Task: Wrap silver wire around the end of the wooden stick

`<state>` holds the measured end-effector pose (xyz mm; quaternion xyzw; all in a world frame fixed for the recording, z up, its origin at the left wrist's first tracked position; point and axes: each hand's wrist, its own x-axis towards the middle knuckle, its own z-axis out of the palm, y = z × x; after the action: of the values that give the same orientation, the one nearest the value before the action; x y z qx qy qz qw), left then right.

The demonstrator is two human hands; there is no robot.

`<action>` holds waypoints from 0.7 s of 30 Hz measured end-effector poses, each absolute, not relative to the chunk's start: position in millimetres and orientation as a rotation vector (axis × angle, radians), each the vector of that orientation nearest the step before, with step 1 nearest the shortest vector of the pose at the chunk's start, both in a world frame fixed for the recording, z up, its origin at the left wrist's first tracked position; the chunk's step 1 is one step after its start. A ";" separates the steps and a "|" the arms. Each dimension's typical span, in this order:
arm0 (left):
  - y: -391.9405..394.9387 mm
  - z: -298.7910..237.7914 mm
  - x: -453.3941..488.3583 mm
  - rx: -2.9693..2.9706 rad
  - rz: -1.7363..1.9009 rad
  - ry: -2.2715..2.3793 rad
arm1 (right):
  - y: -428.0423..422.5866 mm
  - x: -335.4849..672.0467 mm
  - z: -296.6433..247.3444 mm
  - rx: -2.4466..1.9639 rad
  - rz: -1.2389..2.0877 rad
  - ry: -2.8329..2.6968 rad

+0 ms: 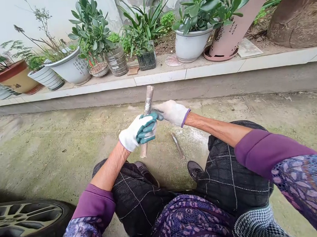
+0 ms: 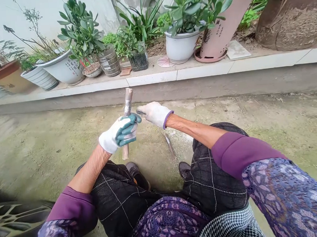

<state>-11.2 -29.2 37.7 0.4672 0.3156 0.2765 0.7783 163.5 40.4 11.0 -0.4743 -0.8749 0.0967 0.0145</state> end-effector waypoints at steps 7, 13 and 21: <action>-8.8 15.9 -27.5 1.239 0.647 1.311 | 16.2 182.8 11.7 -1.413 0.356 -2.685; 7.8 -23.7 -11.5 2.246 -0.171 1.794 | -2.2 165.2 13.2 -1.431 0.343 -3.013; -31.1 -53.2 11.3 2.445 -0.477 1.489 | 10.9 166.0 -32.0 -1.402 0.505 -3.159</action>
<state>11.3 -31.1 -53.2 0.8364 0.5095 -0.1630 0.1193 166.0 10.9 -32.0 -0.3951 -0.8906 0.1425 -0.1745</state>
